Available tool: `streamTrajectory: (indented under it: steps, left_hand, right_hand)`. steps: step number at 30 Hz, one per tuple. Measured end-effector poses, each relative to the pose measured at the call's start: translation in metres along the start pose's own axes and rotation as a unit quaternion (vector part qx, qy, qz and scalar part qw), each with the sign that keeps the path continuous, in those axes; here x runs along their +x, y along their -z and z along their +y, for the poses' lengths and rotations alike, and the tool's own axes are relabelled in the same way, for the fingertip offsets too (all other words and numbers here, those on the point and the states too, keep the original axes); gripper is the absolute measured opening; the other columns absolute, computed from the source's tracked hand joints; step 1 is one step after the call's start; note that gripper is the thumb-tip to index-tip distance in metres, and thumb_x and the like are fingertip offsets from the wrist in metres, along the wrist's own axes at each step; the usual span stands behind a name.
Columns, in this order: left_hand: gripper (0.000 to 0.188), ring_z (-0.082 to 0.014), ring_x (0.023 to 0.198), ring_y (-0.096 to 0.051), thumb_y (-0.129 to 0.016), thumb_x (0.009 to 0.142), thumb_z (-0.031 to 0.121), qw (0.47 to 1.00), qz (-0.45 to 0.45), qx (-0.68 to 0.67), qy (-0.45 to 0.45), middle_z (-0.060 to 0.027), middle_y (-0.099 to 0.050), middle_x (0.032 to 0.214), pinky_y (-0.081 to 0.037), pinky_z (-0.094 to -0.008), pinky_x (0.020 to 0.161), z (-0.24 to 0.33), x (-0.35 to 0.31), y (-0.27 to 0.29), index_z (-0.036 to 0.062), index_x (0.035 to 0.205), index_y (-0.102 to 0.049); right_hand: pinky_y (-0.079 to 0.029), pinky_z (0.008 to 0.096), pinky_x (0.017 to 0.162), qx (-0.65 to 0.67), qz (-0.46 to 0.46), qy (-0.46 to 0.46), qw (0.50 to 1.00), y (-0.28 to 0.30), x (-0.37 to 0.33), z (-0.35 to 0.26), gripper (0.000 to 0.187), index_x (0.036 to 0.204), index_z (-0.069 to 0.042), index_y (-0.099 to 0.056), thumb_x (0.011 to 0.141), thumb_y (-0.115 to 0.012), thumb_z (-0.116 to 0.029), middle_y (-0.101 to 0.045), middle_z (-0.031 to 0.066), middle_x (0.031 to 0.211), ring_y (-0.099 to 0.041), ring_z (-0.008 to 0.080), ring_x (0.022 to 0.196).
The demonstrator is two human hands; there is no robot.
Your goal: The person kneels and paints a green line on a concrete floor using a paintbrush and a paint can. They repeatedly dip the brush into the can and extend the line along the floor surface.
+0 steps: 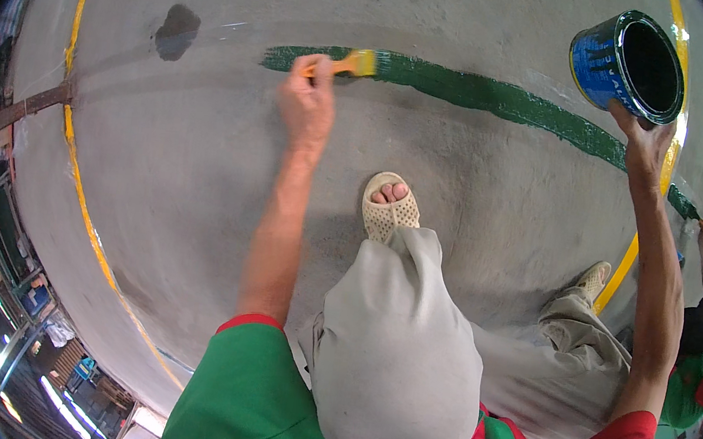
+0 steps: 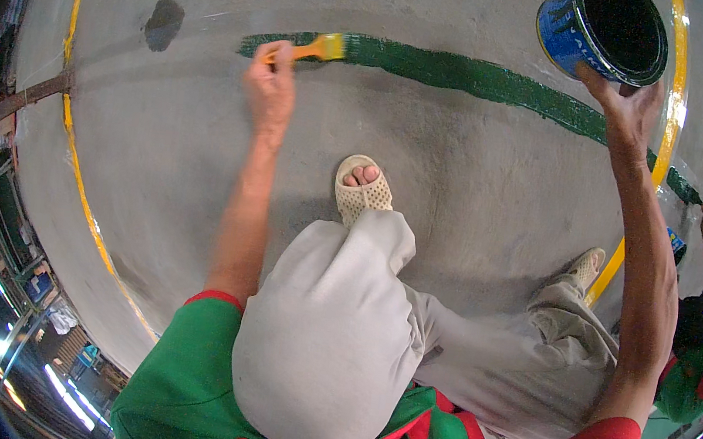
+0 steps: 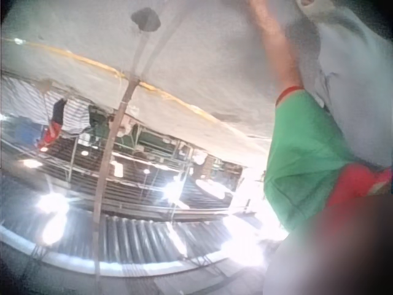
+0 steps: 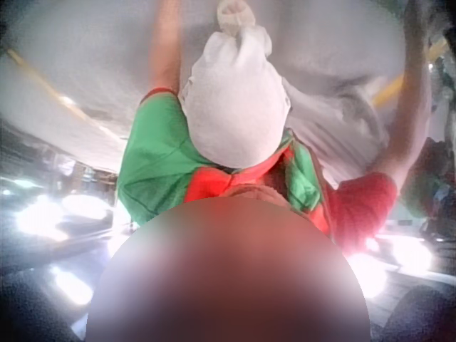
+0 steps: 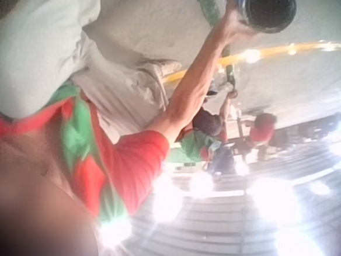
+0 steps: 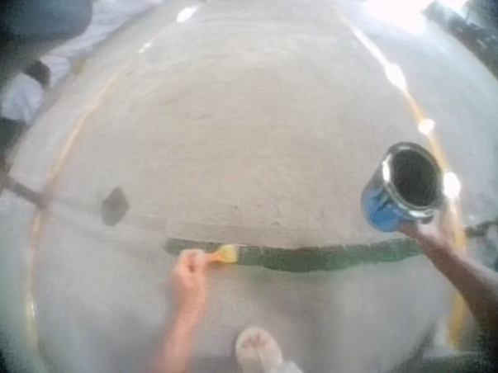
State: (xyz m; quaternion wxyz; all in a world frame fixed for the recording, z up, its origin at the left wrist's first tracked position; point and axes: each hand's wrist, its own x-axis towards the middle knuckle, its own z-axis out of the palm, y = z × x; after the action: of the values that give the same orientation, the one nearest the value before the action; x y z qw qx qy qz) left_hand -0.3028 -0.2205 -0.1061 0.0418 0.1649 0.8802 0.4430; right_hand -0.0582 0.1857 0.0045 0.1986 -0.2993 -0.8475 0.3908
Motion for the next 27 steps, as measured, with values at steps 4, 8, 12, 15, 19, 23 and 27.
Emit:
streamTrajectory:
  steps: [4,8,12,15,19,23,27]
  left_hand:
    - [0.030,-0.0149,0.064,-0.060,-0.062,0.109,0.031,0.988,0.045,0.130,-0.066,-0.0063,-0.068,0.078,-0.049,-0.0340,0.059,-0.028,0.023,0.058,0.0033,0.106,-0.073]
    - [0.021,-0.0230,0.072,-0.067,-0.063,0.107,0.023,0.941,0.064,0.273,-0.189,-0.0101,-0.073,0.090,-0.054,-0.0377,0.063,-0.032,0.029,0.079,0.0048,0.107,-0.073]
    - [0.017,-0.0280,0.078,-0.069,-0.063,0.105,0.019,0.912,-0.005,0.317,-0.262,-0.0116,-0.070,0.095,-0.056,-0.0405,0.068,-0.011,0.012,0.036,0.0045,0.107,-0.072]
    - [0.017,-0.0275,0.079,-0.065,-0.063,0.104,0.018,0.907,-0.075,0.266,-0.318,-0.0109,-0.065,0.091,-0.055,-0.0406,0.068,0.023,-0.014,-0.009,0.0032,0.108,-0.070]
    - [0.018,-0.0293,0.079,-0.067,-0.064,0.103,0.018,0.935,-0.114,0.120,-0.314,-0.0116,-0.066,0.091,-0.055,-0.0419,0.066,0.070,-0.042,-0.064,0.0020,0.108,-0.069]
    - [0.021,-0.0275,0.074,-0.069,-0.065,0.105,0.022,0.968,-0.083,-0.061,-0.229,-0.0129,-0.071,0.092,-0.054,-0.0405,0.064,0.088,-0.048,-0.089,0.0017,0.106,-0.070]
    - [0.030,-0.0172,0.068,-0.064,-0.064,0.108,0.030,0.991,-0.038,-0.092,-0.091,-0.0093,-0.071,0.083,-0.050,-0.0343,0.061,0.058,-0.030,-0.069,0.0019,0.105,-0.072]
  right_hand:
    - [-0.056,0.0397,0.105,-0.005,-0.013,-0.001,1.000,-0.002,-0.002,-0.004,0.080,0.137,0.000,-0.060,0.074,-0.096,-0.034,-0.071,0.0145,0.129,-0.069,0.0251,0.118]
    - [-0.056,0.0395,0.106,-0.019,-0.001,-0.001,1.000,-0.004,-0.004,-0.006,0.082,0.138,-0.001,-0.059,0.073,-0.097,-0.034,-0.070,0.0147,0.131,-0.069,0.0259,0.119]
    - [-0.055,0.0407,0.108,0.004,0.003,-0.013,1.000,-0.006,-0.004,-0.007,0.083,0.138,-0.001,-0.059,0.073,-0.097,-0.034,-0.070,0.0153,0.131,-0.069,0.0266,0.121]
    - [-0.055,0.0411,0.109,0.013,0.012,-0.014,1.000,-0.006,-0.004,-0.007,0.083,0.138,-0.001,-0.059,0.073,-0.097,-0.034,-0.070,0.0156,0.131,-0.069,0.0267,0.121]
    - [-0.055,0.0406,0.108,0.014,0.014,0.000,1.000,-0.009,-0.002,-0.009,0.082,0.138,-0.001,-0.059,0.073,-0.097,-0.032,-0.070,0.0153,0.131,-0.069,0.0262,0.120]
    - [-0.055,0.0406,0.109,-0.005,0.004,-0.007,1.000,-0.010,0.000,-0.012,0.081,0.138,-0.001,-0.059,0.073,-0.097,-0.031,-0.070,0.0151,0.130,-0.069,0.0257,0.120]
    - [-0.056,0.0409,0.109,-0.017,0.000,-0.003,1.000,-0.011,-0.002,-0.009,0.084,0.138,-0.001,-0.059,0.072,-0.098,-0.033,-0.070,0.0153,0.130,-0.069,0.0258,0.120]
